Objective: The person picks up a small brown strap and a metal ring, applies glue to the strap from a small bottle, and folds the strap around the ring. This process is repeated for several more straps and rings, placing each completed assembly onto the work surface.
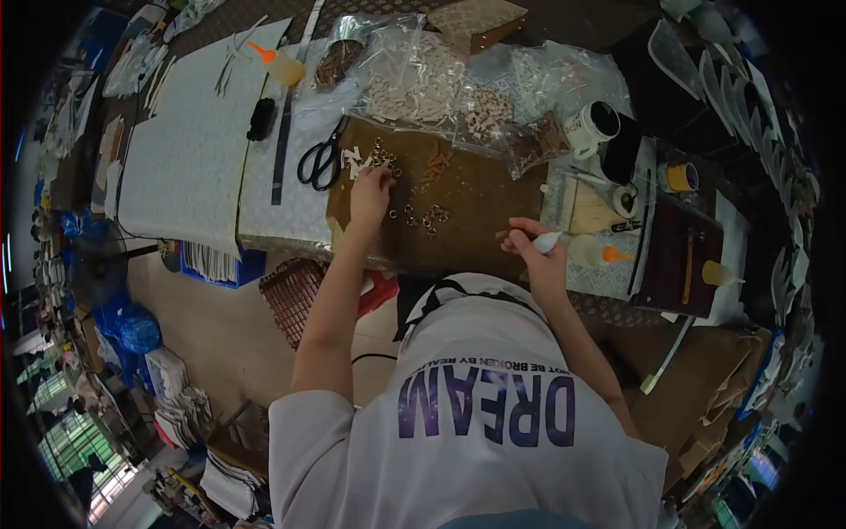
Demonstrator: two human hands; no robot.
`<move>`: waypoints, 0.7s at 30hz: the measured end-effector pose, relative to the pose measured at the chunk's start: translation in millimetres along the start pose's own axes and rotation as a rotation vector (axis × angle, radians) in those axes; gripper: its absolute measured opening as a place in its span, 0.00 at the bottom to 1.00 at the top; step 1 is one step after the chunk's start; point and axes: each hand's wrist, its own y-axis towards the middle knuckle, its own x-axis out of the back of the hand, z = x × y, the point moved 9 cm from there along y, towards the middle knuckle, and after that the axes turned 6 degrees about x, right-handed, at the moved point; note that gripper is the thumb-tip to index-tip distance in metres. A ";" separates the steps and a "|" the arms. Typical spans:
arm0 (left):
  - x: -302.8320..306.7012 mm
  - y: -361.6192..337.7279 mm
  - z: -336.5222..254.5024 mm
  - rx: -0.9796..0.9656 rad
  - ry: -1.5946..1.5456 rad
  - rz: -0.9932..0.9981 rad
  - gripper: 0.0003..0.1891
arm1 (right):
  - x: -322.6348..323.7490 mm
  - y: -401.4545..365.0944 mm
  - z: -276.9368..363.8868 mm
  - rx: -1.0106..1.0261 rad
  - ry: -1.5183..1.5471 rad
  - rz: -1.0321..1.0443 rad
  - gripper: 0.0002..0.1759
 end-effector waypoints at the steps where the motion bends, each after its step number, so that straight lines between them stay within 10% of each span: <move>1: -2.5 1.9 1.4 -0.021 -0.003 -0.011 0.07 | 5.8 0.0 2.2 0.016 -0.001 -0.024 0.10; 8: 3.2 -5.1 -31.7 0.161 -0.351 0.029 0.06 | 44.0 -0.1 19.4 0.141 0.086 -0.211 0.12; 13: -18.2 -59.8 -137.9 0.325 -1.152 0.472 0.09 | 40.2 -5.9 22.3 0.089 0.151 -0.160 0.11; 21: -6.9 -112.8 -207.1 0.392 -1.272 0.683 0.10 | 17.8 -20.8 37.9 0.009 0.148 -0.018 0.11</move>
